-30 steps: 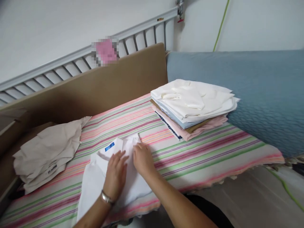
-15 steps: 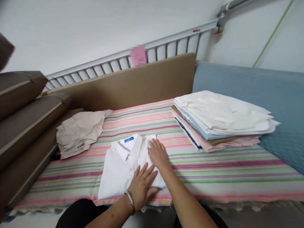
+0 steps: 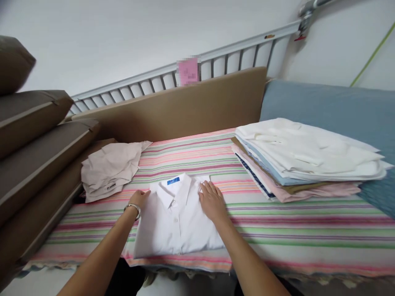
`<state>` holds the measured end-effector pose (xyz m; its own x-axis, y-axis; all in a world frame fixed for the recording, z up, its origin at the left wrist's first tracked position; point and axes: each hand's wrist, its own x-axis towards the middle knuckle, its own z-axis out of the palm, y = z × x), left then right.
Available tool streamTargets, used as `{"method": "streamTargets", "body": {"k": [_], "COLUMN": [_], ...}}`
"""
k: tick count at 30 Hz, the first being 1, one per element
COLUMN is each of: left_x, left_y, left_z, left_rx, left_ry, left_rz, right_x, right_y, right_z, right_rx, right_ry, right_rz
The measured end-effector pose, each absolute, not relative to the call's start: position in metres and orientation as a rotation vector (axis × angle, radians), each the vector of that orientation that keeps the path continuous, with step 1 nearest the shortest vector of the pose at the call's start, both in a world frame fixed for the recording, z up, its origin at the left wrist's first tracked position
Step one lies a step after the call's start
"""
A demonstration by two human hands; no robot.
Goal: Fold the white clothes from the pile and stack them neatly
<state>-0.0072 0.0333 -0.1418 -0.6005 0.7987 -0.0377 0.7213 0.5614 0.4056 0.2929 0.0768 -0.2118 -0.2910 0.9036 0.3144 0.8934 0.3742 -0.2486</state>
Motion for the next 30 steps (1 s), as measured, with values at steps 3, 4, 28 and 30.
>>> {"method": "streamTargets", "body": {"k": [3,4,28,30], "left_x": [0.002,0.004,-0.038,-0.039], "left_y": [0.034,0.032,0.058,0.06], "left_z": [-0.16,-0.166,-0.176,-0.175], "left_rx": [1.258,1.246,0.952,0.966], "left_ry": [2.558,2.551,2.06,2.026], "left_rz": [0.647,0.684,0.84,0.826], "right_x": [0.293,0.293,0.296,0.293], "right_y": [0.077,0.077,0.092,0.09], "right_z": [-0.21,-0.21,-0.202,-0.202], "right_rx": [-1.574,-1.58,-1.495,-1.552], "right_ry": [-2.239,-2.24,-1.988,-2.056], "right_rz": [0.078,0.089,0.172,0.129]}}
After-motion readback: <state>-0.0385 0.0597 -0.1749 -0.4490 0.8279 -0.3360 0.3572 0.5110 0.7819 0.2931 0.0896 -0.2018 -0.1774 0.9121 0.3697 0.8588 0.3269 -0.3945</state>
